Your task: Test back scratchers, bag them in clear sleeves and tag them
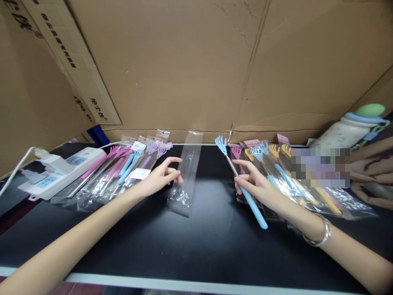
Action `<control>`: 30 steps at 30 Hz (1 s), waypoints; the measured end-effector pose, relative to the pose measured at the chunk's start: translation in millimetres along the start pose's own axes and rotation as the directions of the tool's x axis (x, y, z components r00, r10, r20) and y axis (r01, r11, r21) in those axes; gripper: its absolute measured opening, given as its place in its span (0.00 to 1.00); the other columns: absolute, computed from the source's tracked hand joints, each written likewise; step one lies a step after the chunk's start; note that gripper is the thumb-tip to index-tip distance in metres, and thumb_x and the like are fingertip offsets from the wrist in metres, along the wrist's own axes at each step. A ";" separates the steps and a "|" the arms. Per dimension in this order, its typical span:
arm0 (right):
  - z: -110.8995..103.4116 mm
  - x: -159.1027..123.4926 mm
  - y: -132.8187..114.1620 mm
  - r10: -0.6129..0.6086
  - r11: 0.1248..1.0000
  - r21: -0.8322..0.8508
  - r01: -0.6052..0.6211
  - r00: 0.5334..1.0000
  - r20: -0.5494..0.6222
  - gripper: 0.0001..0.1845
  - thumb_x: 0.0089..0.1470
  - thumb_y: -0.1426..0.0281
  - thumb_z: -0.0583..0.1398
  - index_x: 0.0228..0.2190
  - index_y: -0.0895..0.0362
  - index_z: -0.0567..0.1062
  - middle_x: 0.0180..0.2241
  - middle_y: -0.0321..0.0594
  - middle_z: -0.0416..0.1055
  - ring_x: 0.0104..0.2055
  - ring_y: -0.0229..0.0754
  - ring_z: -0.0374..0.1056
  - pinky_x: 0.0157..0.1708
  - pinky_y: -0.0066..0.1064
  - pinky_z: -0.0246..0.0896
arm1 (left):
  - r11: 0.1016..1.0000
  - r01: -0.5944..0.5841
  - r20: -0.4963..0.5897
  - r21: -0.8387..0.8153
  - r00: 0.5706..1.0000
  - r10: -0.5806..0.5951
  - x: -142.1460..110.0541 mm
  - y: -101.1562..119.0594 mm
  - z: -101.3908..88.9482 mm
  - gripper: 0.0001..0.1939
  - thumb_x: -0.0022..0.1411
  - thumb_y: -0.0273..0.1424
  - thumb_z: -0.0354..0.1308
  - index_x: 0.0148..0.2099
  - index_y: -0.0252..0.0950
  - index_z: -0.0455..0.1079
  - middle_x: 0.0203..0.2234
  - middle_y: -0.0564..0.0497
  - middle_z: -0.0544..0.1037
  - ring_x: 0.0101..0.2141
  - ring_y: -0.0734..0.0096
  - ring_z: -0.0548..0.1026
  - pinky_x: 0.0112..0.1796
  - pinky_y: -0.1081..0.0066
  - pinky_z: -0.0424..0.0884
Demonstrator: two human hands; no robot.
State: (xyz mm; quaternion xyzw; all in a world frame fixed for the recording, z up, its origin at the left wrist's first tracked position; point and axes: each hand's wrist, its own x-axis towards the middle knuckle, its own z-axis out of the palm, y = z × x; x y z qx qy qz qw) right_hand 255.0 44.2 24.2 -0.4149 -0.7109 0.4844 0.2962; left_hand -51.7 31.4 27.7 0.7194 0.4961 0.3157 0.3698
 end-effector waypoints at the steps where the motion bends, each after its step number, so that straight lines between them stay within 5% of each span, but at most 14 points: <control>1: 0.3 -0.8 -1.4 -0.016 1.000 -0.021 0.015 1.000 -0.009 0.30 0.58 0.56 0.53 0.56 0.51 0.49 0.22 0.28 0.65 0.18 0.32 0.58 0.14 0.22 0.53 | 0.999 -0.006 0.010 0.037 1.000 0.006 -2.0 0.8 5.6 0.21 0.63 0.36 0.48 0.57 0.35 0.52 0.28 0.52 0.77 0.31 0.72 0.74 0.31 0.73 0.69; 6: 3.2 -4.9 -6.3 -0.089 0.982 -0.166 0.085 0.996 -0.017 0.20 0.62 0.60 0.50 0.53 0.52 0.56 0.21 0.30 0.64 0.24 0.35 0.62 0.25 0.27 0.60 | 0.921 -0.094 0.017 0.379 0.995 0.095 -9.7 4.8 18.6 0.21 0.63 0.32 0.50 0.57 0.41 0.55 0.28 0.57 0.76 0.28 0.74 0.73 0.29 0.75 0.65; 11: 4.2 -7.0 -7.2 -0.117 0.953 -0.283 0.111 0.993 -0.002 0.17 0.63 0.59 0.48 0.48 0.54 0.64 0.22 0.30 0.62 0.24 0.35 0.63 0.27 0.29 0.60 | 0.677 -0.226 0.042 0.701 0.960 0.277 -11.0 7.5 19.3 0.13 0.62 0.31 0.51 0.49 0.42 0.68 0.29 0.53 0.73 0.35 0.68 0.71 0.32 0.72 0.65; 16: 3.6 -6.0 -7.0 -0.108 0.955 -0.281 0.097 0.994 -0.023 0.17 0.62 0.59 0.49 0.47 0.54 0.65 0.22 0.31 0.63 0.24 0.36 0.63 0.26 0.29 0.60 | 0.615 -0.419 0.218 0.668 0.900 0.377 -12.7 11.7 16.1 0.13 0.65 0.33 0.51 0.51 0.44 0.68 0.48 0.48 0.70 0.49 0.63 0.66 0.49 0.60 0.64; 21: 4.5 -5.6 -6.0 -0.069 0.971 -0.233 0.058 0.997 -0.040 0.17 0.61 0.58 0.50 0.46 0.54 0.64 0.21 0.30 0.63 0.22 0.36 0.64 0.24 0.28 0.59 | 0.646 -0.439 0.341 0.624 0.897 0.280 -13.6 7.0 16.1 0.20 0.66 0.41 0.49 0.59 0.51 0.60 0.58 0.50 0.64 0.59 0.58 0.58 0.58 0.40 0.41; 27: 8.4 -7.2 -6.9 -0.126 0.934 -0.344 0.100 0.991 -0.054 0.16 0.61 0.60 0.50 0.46 0.54 0.66 0.21 0.31 0.65 0.24 0.37 0.64 0.26 0.29 0.58 | 0.631 -0.370 0.252 0.682 0.929 0.272 -13.0 3.3 21.4 0.23 0.64 0.44 0.50 0.60 0.46 0.60 0.58 0.47 0.64 0.59 0.56 0.57 0.58 0.40 0.44; 30: 8.6 -7.9 -5.4 -0.162 0.916 -0.381 0.124 0.984 -0.070 0.16 0.62 0.61 0.49 0.47 0.54 0.65 0.21 0.31 0.65 0.24 0.37 0.64 0.26 0.28 0.57 | 0.603 -0.422 0.299 0.677 0.906 0.298 -15.6 7.9 24.9 0.24 0.64 0.36 0.50 0.62 0.45 0.56 0.61 0.48 0.60 0.62 0.56 0.53 0.59 0.42 0.45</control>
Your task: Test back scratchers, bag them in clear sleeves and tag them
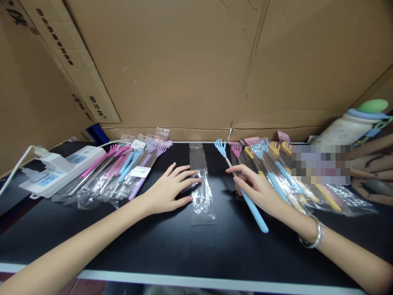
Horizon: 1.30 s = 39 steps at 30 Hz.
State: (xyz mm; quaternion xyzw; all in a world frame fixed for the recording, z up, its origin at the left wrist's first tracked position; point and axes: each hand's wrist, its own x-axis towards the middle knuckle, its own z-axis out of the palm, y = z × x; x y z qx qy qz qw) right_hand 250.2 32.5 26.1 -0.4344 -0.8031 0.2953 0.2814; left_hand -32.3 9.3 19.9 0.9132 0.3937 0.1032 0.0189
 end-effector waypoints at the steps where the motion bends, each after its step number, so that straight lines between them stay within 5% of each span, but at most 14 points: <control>1: 0.1 -0.5 0.5 -0.009 1.000 -0.015 0.009 1.000 -0.009 0.15 0.62 0.61 0.48 0.47 0.54 0.64 0.21 0.31 0.65 0.24 0.37 0.64 0.26 0.28 0.57 | 0.999 -0.038 0.014 0.009 0.999 0.038 -0.2 2.3 -0.3 0.25 0.64 0.31 0.49 0.63 0.46 0.55 0.62 0.50 0.58 0.62 0.57 0.51 0.59 0.43 0.44; 4: 1.4 -2.7 0.2 -0.051 0.993 -0.107 0.048 0.999 -0.020 0.15 0.63 0.63 0.46 0.47 0.54 0.64 0.21 0.31 0.65 0.23 0.37 0.64 0.27 0.29 0.56 | 0.987 -0.155 0.060 0.037 0.986 0.153 -0.6 7.2 0.5 0.32 0.59 0.20 0.46 0.63 0.48 0.53 0.63 0.54 0.57 0.63 0.61 0.49 0.61 0.44 0.38; 8: 5.4 -5.1 -3.4 -0.097 0.980 -0.171 0.099 0.995 0.025 0.14 0.63 0.64 0.46 0.45 0.54 0.66 0.25 0.34 0.68 0.28 0.38 0.66 0.31 0.29 0.56 | 0.978 -0.206 0.061 0.025 0.977 0.204 0.0 7.6 2.5 0.30 0.59 0.20 0.46 0.62 0.48 0.56 0.58 0.53 0.64 0.59 0.64 0.59 0.61 0.46 0.34; 13: 7.6 -5.7 -4.2 -0.087 0.985 -0.148 0.094 0.995 0.052 0.14 0.64 0.64 0.45 0.45 0.54 0.66 0.24 0.33 0.67 0.27 0.38 0.66 0.30 0.29 0.55 | 0.984 -0.161 0.030 0.073 0.987 0.159 0.5 7.3 -0.8 0.22 0.65 0.25 0.44 0.60 0.46 0.60 0.49 0.49 0.70 0.46 0.64 0.69 0.50 0.59 0.61; 17: 6.2 -5.8 -3.4 -0.090 0.988 -0.122 0.097 0.994 0.057 0.14 0.63 0.64 0.47 0.45 0.53 0.66 0.24 0.33 0.67 0.27 0.37 0.65 0.30 0.28 0.55 | 0.986 -0.165 0.033 0.036 0.986 0.164 0.6 8.1 -3.7 0.21 0.66 0.30 0.47 0.60 0.45 0.59 0.51 0.48 0.69 0.45 0.64 0.69 0.44 0.64 0.64; 23: 4.3 -5.0 -1.8 -0.046 0.993 0.107 0.040 0.997 0.054 0.14 0.63 0.61 0.49 0.46 0.53 0.65 0.22 0.31 0.65 0.25 0.35 0.63 0.27 0.27 0.57 | 0.964 -0.262 0.036 -0.054 0.964 0.264 16.7 3.2 -7.0 0.33 0.59 0.46 0.56 0.64 0.45 0.53 0.61 0.47 0.60 0.59 0.52 0.57 0.58 0.50 0.51; 28: 2.5 -1.4 2.1 0.047 0.933 0.353 -0.065 0.997 0.057 0.15 0.61 0.58 0.51 0.46 0.53 0.64 0.21 0.30 0.63 0.21 0.34 0.61 0.22 0.26 0.58 | 0.950 -0.295 0.105 -0.102 0.946 0.305 45.7 2.2 -2.3 0.38 0.56 0.49 0.58 0.65 0.46 0.51 0.63 0.47 0.55 0.62 0.49 0.50 0.59 0.42 0.45; 34: -0.8 -1.3 4.4 0.039 0.880 0.473 -0.043 0.999 0.020 0.12 0.60 0.58 0.52 0.42 0.52 0.62 0.20 0.28 0.62 0.20 0.33 0.59 0.19 0.25 0.56 | 0.937 -0.315 0.101 -0.149 0.938 0.332 67.8 3.6 -0.8 0.27 0.56 0.49 0.58 0.54 0.42 0.64 0.58 0.44 0.64 0.59 0.54 0.59 0.58 0.50 0.51; 39: -2.4 -4.0 5.0 0.036 0.882 0.471 -0.034 0.999 0.005 0.12 0.60 0.58 0.53 0.41 0.51 0.60 0.21 0.28 0.61 0.18 0.32 0.57 0.17 0.24 0.53 | 0.931 -0.309 0.069 -0.194 0.943 0.327 72.5 5.9 -6.8 0.25 0.56 0.49 0.59 0.49 0.38 0.65 0.44 0.47 0.73 0.46 0.62 0.70 0.57 0.57 0.53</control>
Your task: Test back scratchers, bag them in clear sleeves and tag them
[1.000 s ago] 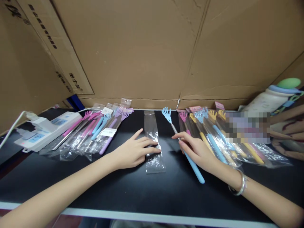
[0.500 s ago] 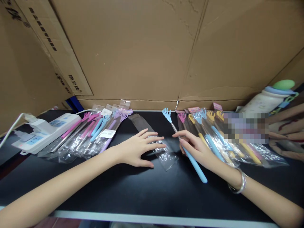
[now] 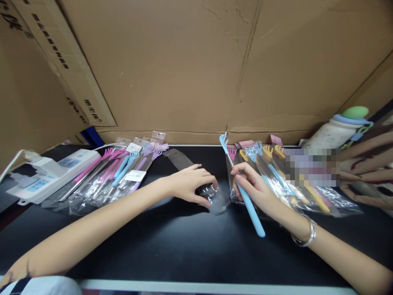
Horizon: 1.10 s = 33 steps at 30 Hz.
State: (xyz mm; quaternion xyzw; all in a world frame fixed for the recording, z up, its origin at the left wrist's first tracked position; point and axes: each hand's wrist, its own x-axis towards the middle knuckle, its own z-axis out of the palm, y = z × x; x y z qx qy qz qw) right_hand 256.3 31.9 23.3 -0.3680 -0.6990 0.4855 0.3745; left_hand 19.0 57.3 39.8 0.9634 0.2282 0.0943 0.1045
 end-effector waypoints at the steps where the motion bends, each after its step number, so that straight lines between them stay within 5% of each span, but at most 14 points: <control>1: 0.4 -0.3 -1.0 -0.004 1.000 -0.009 0.004 1.000 -0.002 0.12 0.60 0.58 0.53 0.41 0.51 0.61 0.21 0.28 0.61 0.18 0.32 0.57 0.17 0.24 0.53 | 1.000 0.002 -0.004 0.006 1.000 -0.001 0.6 0.3 -0.5 0.25 0.56 0.49 0.59 0.50 0.38 0.65 0.42 0.48 0.74 0.44 0.63 0.70 0.55 0.59 0.55; 7: 0.0 0.3 -12.1 -0.036 0.998 -0.046 0.034 0.998 -0.044 0.12 0.59 0.59 0.54 0.41 0.52 0.63 0.21 0.28 0.60 0.19 0.32 0.58 0.17 0.24 0.56 | 0.996 -0.005 -0.102 0.094 0.995 0.015 3.7 2.9 -7.1 0.23 0.59 0.47 0.57 0.51 0.40 0.66 0.42 0.48 0.71 0.41 0.64 0.69 0.43 0.67 0.62; 12: -11.1 2.9 -16.1 -0.093 0.994 -0.069 0.083 0.985 -0.148 0.12 0.59 0.58 0.54 0.41 0.51 0.62 0.21 0.28 0.60 0.17 0.32 0.59 0.14 0.23 0.53 | 0.989 -0.017 -0.284 0.147 0.957 0.059 2.4 9.2 -34.6 0.18 0.62 0.42 0.55 0.51 0.41 0.67 0.40 0.50 0.70 0.39 0.69 0.69 0.40 0.72 0.63; 18: -15.1 3.1 -22.9 -0.075 0.989 -0.141 0.054 0.985 -0.153 0.12 0.60 0.58 0.52 0.41 0.51 0.61 0.20 0.27 0.60 0.15 0.32 0.58 0.13 0.23 0.53 | 0.941 0.126 -0.448 0.313 0.893 0.029 -12.6 26.3 -79.7 0.18 0.66 0.45 0.48 0.49 0.39 0.68 0.39 0.50 0.71 0.39 0.68 0.70 0.40 0.71 0.64; 21: -14.8 3.9 -24.1 -0.064 0.984 -0.175 0.044 0.992 -0.112 0.13 0.60 0.57 0.52 0.42 0.52 0.61 0.21 0.29 0.61 0.17 0.33 0.60 0.16 0.25 0.56 | 0.903 0.201 -0.472 0.379 0.881 0.002 -21.0 29.8 -87.1 0.21 0.66 0.48 0.45 0.50 0.40 0.67 0.39 0.49 0.71 0.39 0.65 0.70 0.39 0.69 0.63; 26: -17.0 6.3 -19.3 0.051 0.978 -0.207 -0.033 0.995 0.081 0.15 0.62 0.59 0.48 0.47 0.52 0.59 0.22 0.27 0.61 0.17 0.32 0.61 0.20 0.26 0.60 | 0.869 0.280 -0.338 0.409 0.931 -0.140 -31.2 15.6 -55.0 0.18 0.65 0.44 0.50 0.51 0.40 0.63 0.36 0.51 0.75 0.38 0.66 0.72 0.37 0.70 0.61; 33: -36.4 10.0 -20.0 0.126 0.935 -0.346 -0.075 0.984 0.125 0.19 0.61 0.60 0.50 0.51 0.50 0.55 0.24 0.29 0.61 0.19 0.32 0.57 0.17 0.24 0.51 | 0.867 0.422 -0.285 0.265 0.893 -0.347 -38.6 -7.5 -8.4 0.17 0.63 0.40 0.55 0.49 0.38 0.59 0.30 0.56 0.75 0.32 0.69 0.74 0.35 0.71 0.59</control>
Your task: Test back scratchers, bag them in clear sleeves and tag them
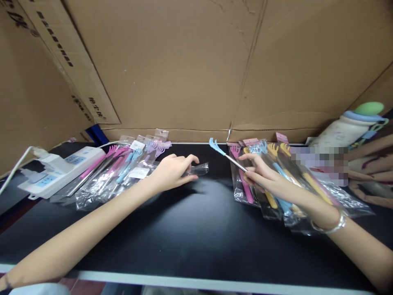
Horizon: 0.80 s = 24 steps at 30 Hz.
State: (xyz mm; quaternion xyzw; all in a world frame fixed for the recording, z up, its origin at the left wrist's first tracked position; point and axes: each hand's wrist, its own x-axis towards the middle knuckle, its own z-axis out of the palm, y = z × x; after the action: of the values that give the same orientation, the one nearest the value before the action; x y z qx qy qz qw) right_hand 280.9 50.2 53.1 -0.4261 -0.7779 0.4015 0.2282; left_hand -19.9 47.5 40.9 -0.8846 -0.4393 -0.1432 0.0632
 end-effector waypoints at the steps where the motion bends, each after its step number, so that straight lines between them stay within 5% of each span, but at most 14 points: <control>1: -5.0 -0.2 0.6 0.014 0.999 -0.033 -0.014 1.000 0.011 0.18 0.60 0.59 0.50 0.50 0.50 0.56 0.24 0.29 0.61 0.20 0.33 0.56 0.18 0.24 0.52 | 1.000 0.015 0.006 -0.014 1.000 -0.015 -0.1 -1.1 0.9 0.16 0.63 0.41 0.55 0.48 0.39 0.59 0.30 0.56 0.75 0.32 0.70 0.74 0.35 0.71 0.59; 6: -25.1 -2.7 2.0 0.040 0.988 -0.151 -0.017 0.987 0.155 0.18 0.59 0.55 0.51 0.47 0.51 0.61 0.25 0.33 0.63 0.23 0.36 0.58 0.22 0.27 0.56 | 0.996 0.055 0.020 -0.067 0.998 -0.054 0.8 -5.9 -2.2 0.18 0.63 0.45 0.52 0.49 0.40 0.59 0.32 0.56 0.75 0.32 0.70 0.74 0.33 0.72 0.59; 12: -18.4 -6.5 -10.2 0.078 0.984 -0.175 -0.018 0.936 0.344 0.18 0.60 0.56 0.50 0.48 0.51 0.64 0.31 0.37 0.72 0.32 0.40 0.65 0.29 0.29 0.60 | 0.995 0.029 0.041 -0.099 0.999 -0.025 0.3 -6.1 -0.8 0.20 0.62 0.46 0.54 0.50 0.39 0.61 0.33 0.54 0.74 0.33 0.69 0.74 0.33 0.71 0.61; 24: -7.9 -4.7 -10.3 0.059 0.989 -0.145 -0.002 0.919 0.390 0.19 0.58 0.56 0.53 0.48 0.50 0.66 0.30 0.35 0.71 0.31 0.38 0.64 0.30 0.28 0.59 | 0.971 -0.167 0.052 -0.173 0.983 0.179 0.5 -1.9 4.0 0.21 0.62 0.47 0.53 0.50 0.39 0.63 0.41 0.50 0.74 0.39 0.67 0.72 0.39 0.70 0.61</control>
State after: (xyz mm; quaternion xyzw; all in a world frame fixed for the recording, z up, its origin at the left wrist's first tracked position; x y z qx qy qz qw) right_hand 283.9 46.4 65.9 -0.3640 -0.8278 0.4259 0.0303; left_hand -20.3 50.0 37.2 -0.9260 -0.3488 -0.1439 -0.0143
